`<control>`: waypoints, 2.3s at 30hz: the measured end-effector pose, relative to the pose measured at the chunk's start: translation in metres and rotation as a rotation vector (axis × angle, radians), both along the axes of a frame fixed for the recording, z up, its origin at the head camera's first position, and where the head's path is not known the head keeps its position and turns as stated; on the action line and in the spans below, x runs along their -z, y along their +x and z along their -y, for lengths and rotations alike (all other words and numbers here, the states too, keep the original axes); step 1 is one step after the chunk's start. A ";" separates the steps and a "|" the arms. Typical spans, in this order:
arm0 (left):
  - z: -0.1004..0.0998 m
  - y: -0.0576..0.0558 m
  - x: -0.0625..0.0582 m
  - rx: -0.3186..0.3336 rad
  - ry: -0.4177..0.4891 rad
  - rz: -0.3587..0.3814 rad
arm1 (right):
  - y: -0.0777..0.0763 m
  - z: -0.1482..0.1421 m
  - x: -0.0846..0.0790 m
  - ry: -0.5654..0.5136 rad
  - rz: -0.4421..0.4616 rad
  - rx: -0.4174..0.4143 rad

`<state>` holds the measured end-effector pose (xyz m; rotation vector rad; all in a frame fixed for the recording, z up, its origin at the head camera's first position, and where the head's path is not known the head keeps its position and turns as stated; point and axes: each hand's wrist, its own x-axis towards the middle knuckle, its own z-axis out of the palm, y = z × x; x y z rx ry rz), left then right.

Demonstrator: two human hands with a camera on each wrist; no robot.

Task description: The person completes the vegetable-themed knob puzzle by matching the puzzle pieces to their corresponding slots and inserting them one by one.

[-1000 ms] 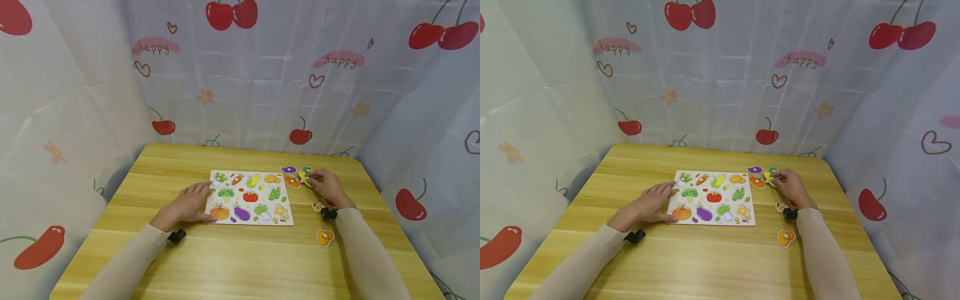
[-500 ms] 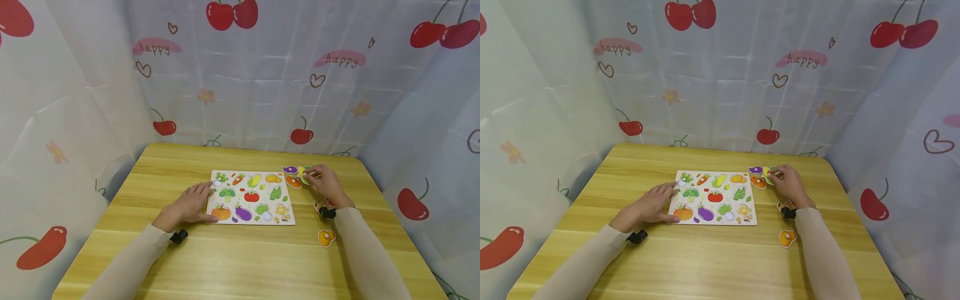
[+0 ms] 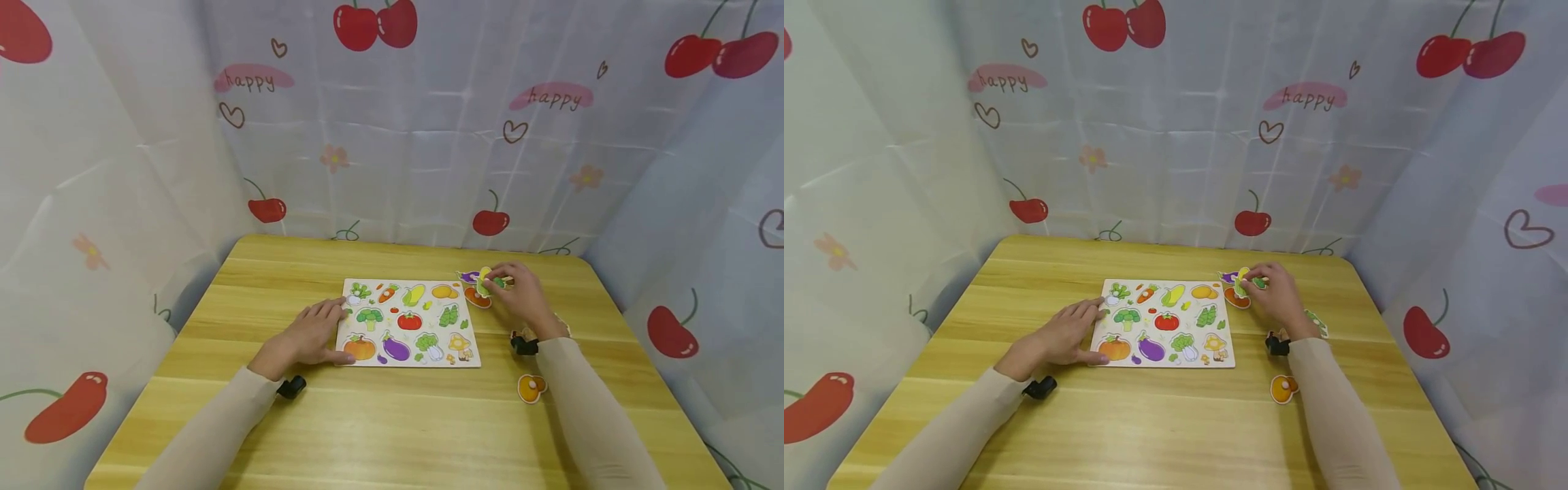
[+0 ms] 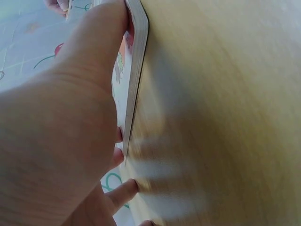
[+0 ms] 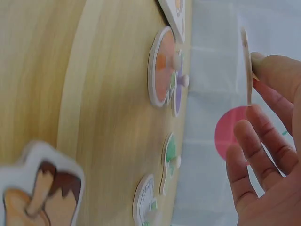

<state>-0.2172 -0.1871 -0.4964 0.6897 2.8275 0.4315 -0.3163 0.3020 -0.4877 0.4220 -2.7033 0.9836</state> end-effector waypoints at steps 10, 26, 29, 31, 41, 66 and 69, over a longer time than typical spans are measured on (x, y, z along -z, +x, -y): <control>0.000 0.000 -0.001 0.003 0.000 -0.003 | 0.000 0.019 -0.001 -0.033 -0.029 -0.027; 0.001 -0.001 0.000 0.006 0.005 -0.006 | -0.001 0.071 0.002 -0.086 -0.010 -0.049; 0.001 -0.001 0.000 0.006 0.005 -0.005 | -0.001 0.081 0.002 -0.083 0.006 -0.050; 0.001 -0.001 0.000 0.005 0.004 -0.005 | -0.001 0.088 0.002 -0.082 0.015 -0.054; 0.002 -0.002 0.001 0.005 0.011 -0.001 | -0.001 0.118 0.003 -0.075 0.072 -0.086; 0.003 -0.001 0.005 0.021 0.008 -0.016 | -0.006 0.151 0.015 0.048 0.242 -0.046; 0.003 -0.002 0.005 0.020 0.005 -0.021 | -0.007 0.152 0.015 0.055 0.246 -0.036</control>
